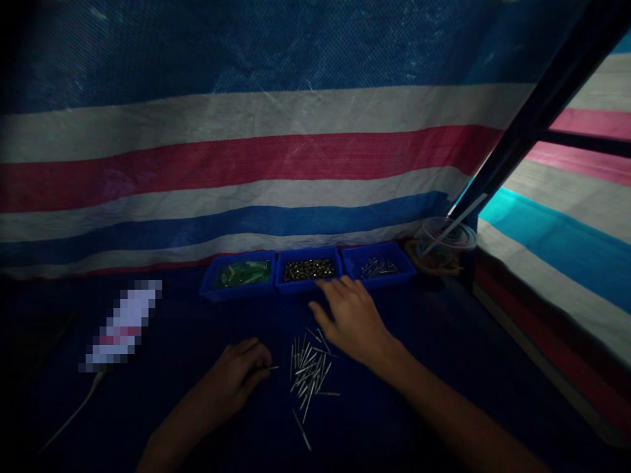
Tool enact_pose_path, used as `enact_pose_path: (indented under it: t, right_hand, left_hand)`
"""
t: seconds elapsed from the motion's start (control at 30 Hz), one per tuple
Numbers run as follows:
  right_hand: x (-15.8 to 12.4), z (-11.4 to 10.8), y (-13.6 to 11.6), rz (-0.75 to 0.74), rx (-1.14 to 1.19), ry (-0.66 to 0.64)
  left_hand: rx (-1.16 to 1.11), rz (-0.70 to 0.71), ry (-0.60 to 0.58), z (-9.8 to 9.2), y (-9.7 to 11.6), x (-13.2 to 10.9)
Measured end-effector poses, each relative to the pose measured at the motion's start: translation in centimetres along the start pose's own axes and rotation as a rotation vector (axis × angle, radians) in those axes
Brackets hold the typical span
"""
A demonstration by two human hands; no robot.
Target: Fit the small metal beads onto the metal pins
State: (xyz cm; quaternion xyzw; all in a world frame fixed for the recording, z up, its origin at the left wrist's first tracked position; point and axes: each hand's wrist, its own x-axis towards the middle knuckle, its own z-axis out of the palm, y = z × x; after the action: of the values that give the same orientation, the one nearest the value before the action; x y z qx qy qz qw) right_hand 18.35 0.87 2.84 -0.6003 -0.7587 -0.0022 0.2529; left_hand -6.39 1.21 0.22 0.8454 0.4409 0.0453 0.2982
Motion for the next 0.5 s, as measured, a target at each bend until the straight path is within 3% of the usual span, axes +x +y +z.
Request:
enact_pose_path:
  t: [0.13,0.27,0.4,0.5]
  right_hand:
    - [-4.2,2.6,-1.9,-0.103,0.176,-0.104]
    - [-5.4,3.4,-3.0,-0.193,0.214,-0.168]
    - [-5.0,3.8,-3.5,-0.246,0.188,-0.056]
    - [-4.6,3.0,-3.4,-0.264,0.206,0.036]
  left_hand:
    - [-0.095,0.059,0.076,0.8,0.7,0.8]
    - [-0.281,0.094,0.154,1.8,1.9,1.4]
    - [-0.316,0.081,0.21,2.2,2.6,1.6]
    - [-0.283,0.064,0.243,2.2,2.6,1.5]
